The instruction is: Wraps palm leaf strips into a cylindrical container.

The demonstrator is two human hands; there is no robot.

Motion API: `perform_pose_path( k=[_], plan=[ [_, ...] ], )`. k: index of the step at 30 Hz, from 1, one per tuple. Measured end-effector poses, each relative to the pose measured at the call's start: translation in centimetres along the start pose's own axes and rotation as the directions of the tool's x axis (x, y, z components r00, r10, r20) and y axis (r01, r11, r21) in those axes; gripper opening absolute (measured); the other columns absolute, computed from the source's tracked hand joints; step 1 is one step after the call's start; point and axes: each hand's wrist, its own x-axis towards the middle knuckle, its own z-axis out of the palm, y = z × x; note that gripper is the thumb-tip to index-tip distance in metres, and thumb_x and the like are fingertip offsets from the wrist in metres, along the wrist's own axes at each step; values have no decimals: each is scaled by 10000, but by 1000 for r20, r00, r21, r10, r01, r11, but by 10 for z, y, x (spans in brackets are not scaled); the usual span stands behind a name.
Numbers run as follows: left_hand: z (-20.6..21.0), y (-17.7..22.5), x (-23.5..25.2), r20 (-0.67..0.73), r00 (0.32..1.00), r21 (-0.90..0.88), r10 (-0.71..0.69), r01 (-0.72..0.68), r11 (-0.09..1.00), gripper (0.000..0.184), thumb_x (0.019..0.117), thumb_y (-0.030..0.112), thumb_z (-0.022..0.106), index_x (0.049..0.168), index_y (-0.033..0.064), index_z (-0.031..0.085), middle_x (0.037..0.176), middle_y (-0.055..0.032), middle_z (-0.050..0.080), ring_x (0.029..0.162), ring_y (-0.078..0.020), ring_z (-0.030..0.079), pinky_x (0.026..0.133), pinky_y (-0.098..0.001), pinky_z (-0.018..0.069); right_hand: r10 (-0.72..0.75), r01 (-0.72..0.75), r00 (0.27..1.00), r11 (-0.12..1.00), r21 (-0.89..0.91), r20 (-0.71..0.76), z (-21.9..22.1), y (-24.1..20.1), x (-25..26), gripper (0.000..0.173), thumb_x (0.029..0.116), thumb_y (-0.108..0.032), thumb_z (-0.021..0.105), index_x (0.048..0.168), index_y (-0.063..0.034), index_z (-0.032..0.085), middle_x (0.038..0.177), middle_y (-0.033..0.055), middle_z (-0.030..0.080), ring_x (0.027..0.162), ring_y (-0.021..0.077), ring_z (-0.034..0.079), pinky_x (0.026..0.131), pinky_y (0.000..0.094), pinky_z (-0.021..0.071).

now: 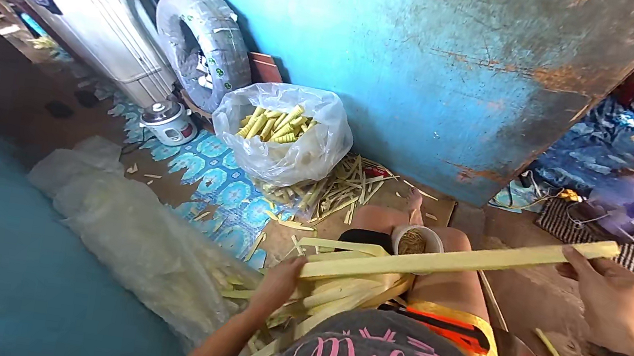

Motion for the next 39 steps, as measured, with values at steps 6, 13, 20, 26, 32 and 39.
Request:
perform_pose_path(
  k=[6, 13, 20, 26, 32, 39],
  plan=[
    [16, -140, -28, 122, 947, 184, -297, 272, 944, 424, 956, -41, 559, 1357, 86, 617, 1368, -216, 610, 1237, -446, 600, 999, -642, 488, 229, -238, 958, 971, -34, -172, -81, 67, 30, 332, 1024, -258, 623, 1095, 67, 615, 749, 7, 612, 580, 4, 593, 606, 196, 543],
    [11, -238, -80, 86, 661, 370, -746, 674, 639, 624, 882, 158, 777, 1463, 184, 551, 1491, -251, 495, 1424, -493, 384, 1107, -714, 312, 567, -448, 808, 768, -459, 161, -138, 88, 29, 438, 1102, -382, 440, 1192, 21, 587, 672, 14, 585, 473, 41, 467, 476, 222, 412],
    [-38, -108, -15, -129, 961, -113, -243, 229, 967, 645, 906, 188, 770, 1482, 50, 514, 1478, -306, 482, 1362, -507, 461, 1113, -685, 352, 32, -88, 984, 942, 324, 173, -78, 13, 17, 341, 1107, -216, 338, 854, -180, 565, 592, -122, 615, 487, 0, 561, 505, 167, 506],
    [-93, 131, -7, -526, 738, -296, 422, -624, 723, 518, 1013, 366, 594, 1426, 54, 584, 1462, -131, 565, 1381, -270, 504, 1154, -517, 393, -528, 353, 715, 838, 415, 458, 75, -102, -63, 230, 1034, -177, 546, 919, -94, 727, 801, -102, 705, 721, -10, 655, 707, 223, 585],
    [-112, 201, -12, -682, 575, -419, 451, -814, 403, 142, 962, 90, 680, 1015, -39, 710, 892, -58, 738, 793, -55, 712, 765, -231, 609, -728, 555, 653, 647, 523, 209, 121, -151, -95, 118, 903, -178, 773, 942, -71, 741, 917, -41, 729, 827, 13, 693, 783, 207, 609],
    [-113, 208, -21, -685, 622, -594, 380, -778, 203, 115, 983, -7, 612, 1047, -63, 689, 888, -59, 737, 789, -109, 734, 749, -289, 641, -666, 445, 742, 570, 691, 72, 122, -159, -103, 424, 906, -94, 764, 1304, -206, 668, 1043, -90, 730, 843, 48, 702, 763, 234, 620]
  ],
)
